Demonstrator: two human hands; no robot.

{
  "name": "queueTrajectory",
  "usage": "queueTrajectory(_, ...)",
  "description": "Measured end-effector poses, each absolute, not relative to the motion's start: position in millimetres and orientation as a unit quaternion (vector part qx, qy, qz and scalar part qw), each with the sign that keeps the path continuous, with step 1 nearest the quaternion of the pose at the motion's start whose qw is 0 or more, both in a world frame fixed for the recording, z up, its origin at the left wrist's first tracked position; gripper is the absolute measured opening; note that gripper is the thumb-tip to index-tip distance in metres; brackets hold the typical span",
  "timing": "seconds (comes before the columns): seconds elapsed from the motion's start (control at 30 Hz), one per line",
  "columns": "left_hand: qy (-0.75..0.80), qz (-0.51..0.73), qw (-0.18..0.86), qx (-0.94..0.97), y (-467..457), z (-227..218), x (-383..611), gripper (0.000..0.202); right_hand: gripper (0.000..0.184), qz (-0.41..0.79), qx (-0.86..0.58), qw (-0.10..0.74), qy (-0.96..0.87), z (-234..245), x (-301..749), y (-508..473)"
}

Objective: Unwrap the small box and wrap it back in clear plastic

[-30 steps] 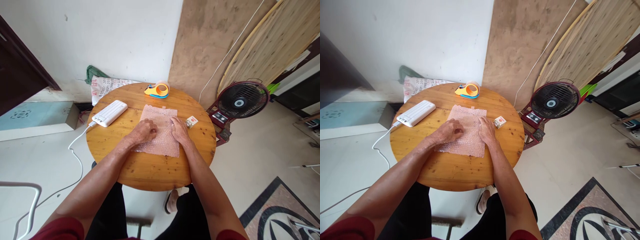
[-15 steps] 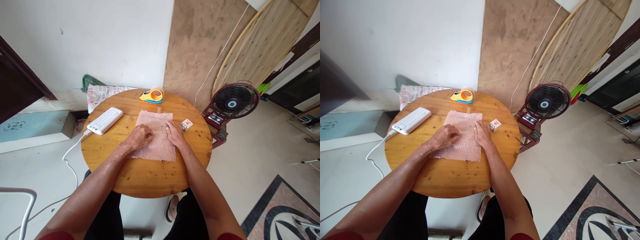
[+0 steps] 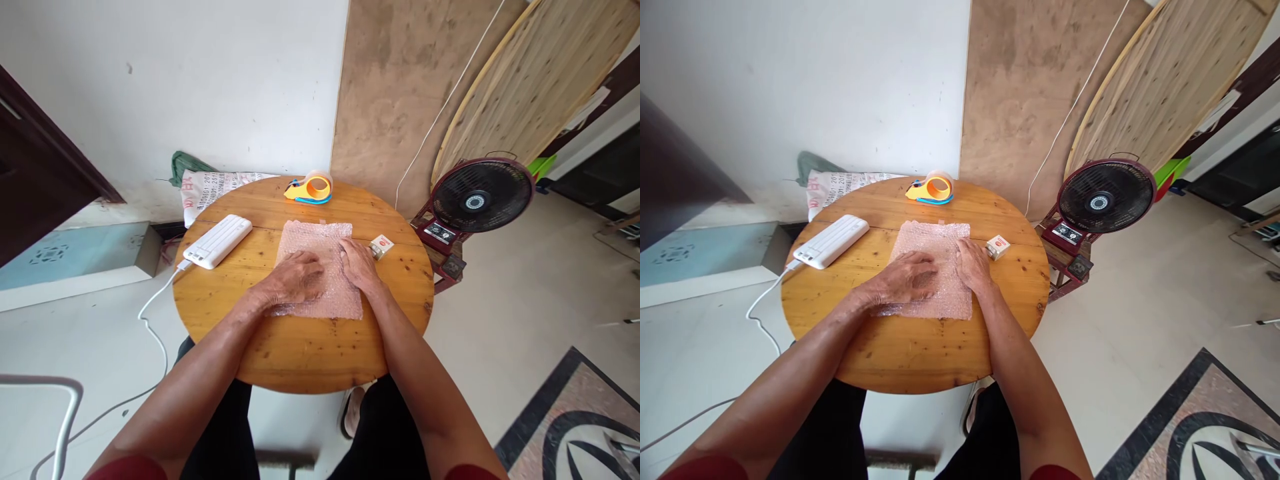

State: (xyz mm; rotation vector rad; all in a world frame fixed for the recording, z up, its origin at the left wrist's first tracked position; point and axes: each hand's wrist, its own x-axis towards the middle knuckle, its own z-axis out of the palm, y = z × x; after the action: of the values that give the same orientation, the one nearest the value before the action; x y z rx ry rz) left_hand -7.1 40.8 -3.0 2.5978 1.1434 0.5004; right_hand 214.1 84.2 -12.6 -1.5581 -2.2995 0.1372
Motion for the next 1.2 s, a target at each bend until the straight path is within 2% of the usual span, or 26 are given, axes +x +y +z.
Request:
queueTrajectory(0.27, 0.398, 0.136, 0.148, 0.895, 36, 7, -9, 0.051, 0.045, 0.050, -0.555, 0.191, -0.808, -13, 214, 84)
queueTrajectory(0.57, 0.404, 0.154, 0.141, 0.891, 33, 9, -3, 0.052, 0.044, 0.040, -0.536, 0.231, -0.811, -23, 218, 88)
queueTrajectory(0.87, 0.375, 0.105, 0.163, 0.906, 27, 4, 5, 0.083, 0.034, 0.028, -0.511, 0.275, -0.814, -23, 220, 85)
queueTrajectory(1.2, 0.377, 0.077, 0.163, 0.909, 28, -2, 6, 0.084, 0.032, 0.024, -0.522, 0.268, -0.810, -12, 212, 74)
